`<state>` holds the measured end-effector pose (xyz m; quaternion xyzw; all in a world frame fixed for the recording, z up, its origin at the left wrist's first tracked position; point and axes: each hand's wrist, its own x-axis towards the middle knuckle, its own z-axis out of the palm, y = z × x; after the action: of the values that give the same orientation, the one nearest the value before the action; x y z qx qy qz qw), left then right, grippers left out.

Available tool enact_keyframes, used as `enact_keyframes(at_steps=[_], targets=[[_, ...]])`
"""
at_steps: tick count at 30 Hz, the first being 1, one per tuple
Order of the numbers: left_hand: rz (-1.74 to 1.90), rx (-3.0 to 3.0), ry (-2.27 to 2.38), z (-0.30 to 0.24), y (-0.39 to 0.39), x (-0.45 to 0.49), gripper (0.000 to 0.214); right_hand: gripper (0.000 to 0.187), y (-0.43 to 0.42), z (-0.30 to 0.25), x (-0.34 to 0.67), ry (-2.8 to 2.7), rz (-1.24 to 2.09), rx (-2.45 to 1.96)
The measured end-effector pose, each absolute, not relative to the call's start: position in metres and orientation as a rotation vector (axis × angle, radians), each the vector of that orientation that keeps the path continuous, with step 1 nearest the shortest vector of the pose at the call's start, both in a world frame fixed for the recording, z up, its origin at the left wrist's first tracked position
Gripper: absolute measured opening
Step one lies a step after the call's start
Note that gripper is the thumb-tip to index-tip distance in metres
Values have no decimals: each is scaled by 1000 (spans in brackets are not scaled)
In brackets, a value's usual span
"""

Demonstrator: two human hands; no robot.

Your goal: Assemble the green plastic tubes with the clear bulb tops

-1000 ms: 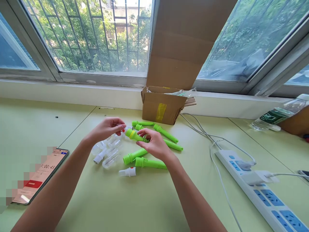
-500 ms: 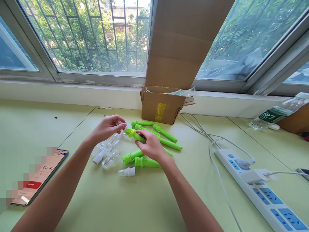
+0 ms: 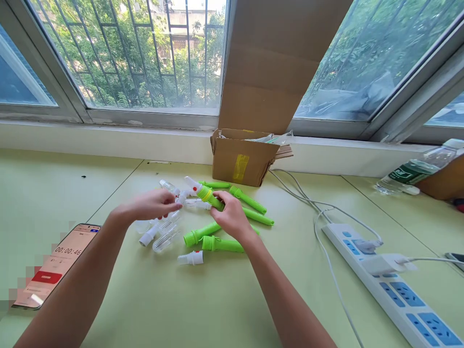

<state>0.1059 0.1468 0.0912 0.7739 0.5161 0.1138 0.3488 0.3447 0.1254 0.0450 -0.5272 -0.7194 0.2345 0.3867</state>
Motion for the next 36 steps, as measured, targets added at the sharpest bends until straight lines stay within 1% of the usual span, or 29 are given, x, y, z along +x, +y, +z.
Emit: enact_keyframes(at_steps=[2, 4, 6, 9, 12, 14, 18, 20, 24, 29, 31, 36], targets=[[193, 2058, 1416, 87, 142, 111, 40, 36, 125, 45, 345, -1828, 609, -1357], [180, 2110, 1475, 81, 137, 121, 41, 35, 125, 46, 346, -1826, 611, -1359], [157, 2166, 1557, 76, 133, 133, 46, 34, 125, 47, 346, -1822, 603, -1357], [5, 2188, 1632, 74, 128, 148, 50, 35, 125, 48, 346, -1822, 601, -1361], [-98, 2208, 1638, 79, 123, 151, 44, 35, 125, 48, 347, -1825, 611, -1366], [-92, 2221, 1632, 86, 122, 146, 36, 36, 125, 48, 348, -1825, 614, -1370], [38, 2226, 1609, 100, 126, 126, 24, 35, 126, 48, 350, -1819, 604, -1391], [166, 2237, 1639, 106, 131, 115, 22, 35, 127, 48, 351, -1821, 599, -1383], [469, 2244, 1607, 115, 139, 102, 36, 36, 127, 47, 352, -1864, 621, -1344], [638, 2103, 1420, 119, 141, 100, 49, 41, 127, 45, 354, -1912, 614, -1339], [705, 2050, 1382, 117, 142, 101, 50, 42, 128, 44, 354, -1939, 596, -1315], [766, 2091, 1258, 112, 143, 111, 39, 40, 124, 46, 350, -2031, 551, -1241]])
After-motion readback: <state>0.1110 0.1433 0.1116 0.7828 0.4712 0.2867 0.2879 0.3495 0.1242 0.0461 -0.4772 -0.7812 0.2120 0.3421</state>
